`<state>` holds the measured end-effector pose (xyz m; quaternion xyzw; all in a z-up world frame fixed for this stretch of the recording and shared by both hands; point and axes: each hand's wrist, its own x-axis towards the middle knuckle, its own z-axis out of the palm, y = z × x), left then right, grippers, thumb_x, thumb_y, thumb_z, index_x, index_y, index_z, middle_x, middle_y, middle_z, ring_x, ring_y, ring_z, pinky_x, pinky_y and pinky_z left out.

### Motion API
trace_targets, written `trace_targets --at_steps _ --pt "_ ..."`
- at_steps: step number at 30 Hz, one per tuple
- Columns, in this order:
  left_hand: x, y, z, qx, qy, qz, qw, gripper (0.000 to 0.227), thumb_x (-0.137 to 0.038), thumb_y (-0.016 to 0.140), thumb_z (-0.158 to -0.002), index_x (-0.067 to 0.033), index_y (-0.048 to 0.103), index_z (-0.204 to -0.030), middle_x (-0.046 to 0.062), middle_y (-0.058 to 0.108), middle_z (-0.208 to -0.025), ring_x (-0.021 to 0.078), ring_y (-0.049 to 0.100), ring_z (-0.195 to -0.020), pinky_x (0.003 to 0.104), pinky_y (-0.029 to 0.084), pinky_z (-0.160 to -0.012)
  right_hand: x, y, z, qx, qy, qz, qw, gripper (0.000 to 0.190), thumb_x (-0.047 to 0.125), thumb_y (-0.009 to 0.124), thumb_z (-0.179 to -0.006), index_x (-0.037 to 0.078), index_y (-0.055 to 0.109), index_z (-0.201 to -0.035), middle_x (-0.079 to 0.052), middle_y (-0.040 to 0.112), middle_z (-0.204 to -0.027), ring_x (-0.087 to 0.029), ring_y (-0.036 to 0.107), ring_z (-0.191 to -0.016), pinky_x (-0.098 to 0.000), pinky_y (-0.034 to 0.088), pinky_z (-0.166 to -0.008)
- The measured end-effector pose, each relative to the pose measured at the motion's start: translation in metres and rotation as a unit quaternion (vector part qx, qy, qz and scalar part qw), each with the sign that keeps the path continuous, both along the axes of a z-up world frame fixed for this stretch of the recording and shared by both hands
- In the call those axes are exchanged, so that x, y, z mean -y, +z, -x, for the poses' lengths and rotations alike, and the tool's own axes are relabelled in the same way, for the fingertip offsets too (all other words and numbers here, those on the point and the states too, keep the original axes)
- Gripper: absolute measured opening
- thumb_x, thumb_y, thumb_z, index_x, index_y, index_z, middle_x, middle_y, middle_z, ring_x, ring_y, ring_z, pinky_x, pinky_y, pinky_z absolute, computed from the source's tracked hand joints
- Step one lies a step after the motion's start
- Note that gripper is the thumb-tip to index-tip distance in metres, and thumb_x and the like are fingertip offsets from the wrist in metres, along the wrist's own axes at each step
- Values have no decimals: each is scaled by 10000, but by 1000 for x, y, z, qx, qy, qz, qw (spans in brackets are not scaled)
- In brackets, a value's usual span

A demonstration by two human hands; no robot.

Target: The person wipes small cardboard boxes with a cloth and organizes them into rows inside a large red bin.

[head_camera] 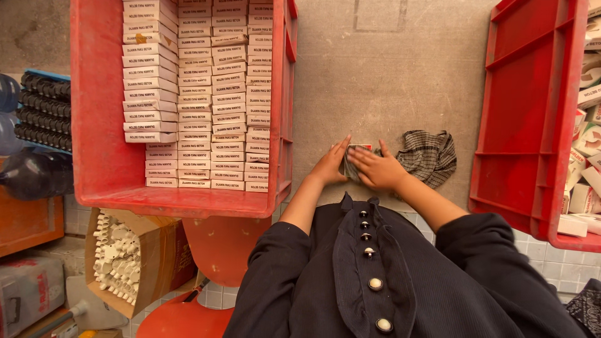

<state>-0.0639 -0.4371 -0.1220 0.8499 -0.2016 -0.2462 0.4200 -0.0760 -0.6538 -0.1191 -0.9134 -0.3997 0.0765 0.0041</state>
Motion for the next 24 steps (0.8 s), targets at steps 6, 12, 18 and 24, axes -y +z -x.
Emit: trace_targets --at_steps 6,12,18,24 --pt "1 -33 1 10 11 21 1000 1271 -187 795 -529 -104 75 -1572 204 381 -1467 399 353 -1392 538 219 -1175 -18 -28 29 21 -22 -69 997 621 417 365 -925 210 315 -1508 -12 289 -1586 -151 211 -1467 -589 -134 -1119" --pt "1 -18 2 21 11 18 1000 1243 -181 774 -551 -98 67 -1570 193 403 -1451 388 365 -1388 541 228 -1175 -3 14 15 -102 22 6 995 580 452 243 -954 271 306 -1502 69 265 -1582 -89 157 -1465 -579 -192 -1108" --pt "4 -23 -1 9 31 36 999 1291 -220 787 -551 -87 5 -1569 204 393 -1455 396 355 -1393 538 199 -1185 -34 -11 14 -61 -138 -25 988 688 514 347 -958 170 236 -1544 -19 141 -1641 -204 88 -1507 -695 24 -1110" --pt "2 -36 5 27 27 39 999 1235 -102 745 -568 -43 9 -1558 228 431 -1407 436 385 -1357 584 229 -1157 -7 3 33 -64 16 -12 998 578 466 269 -982 261 263 -1522 60 216 -1604 -99 151 -1472 -628 -176 -1086"
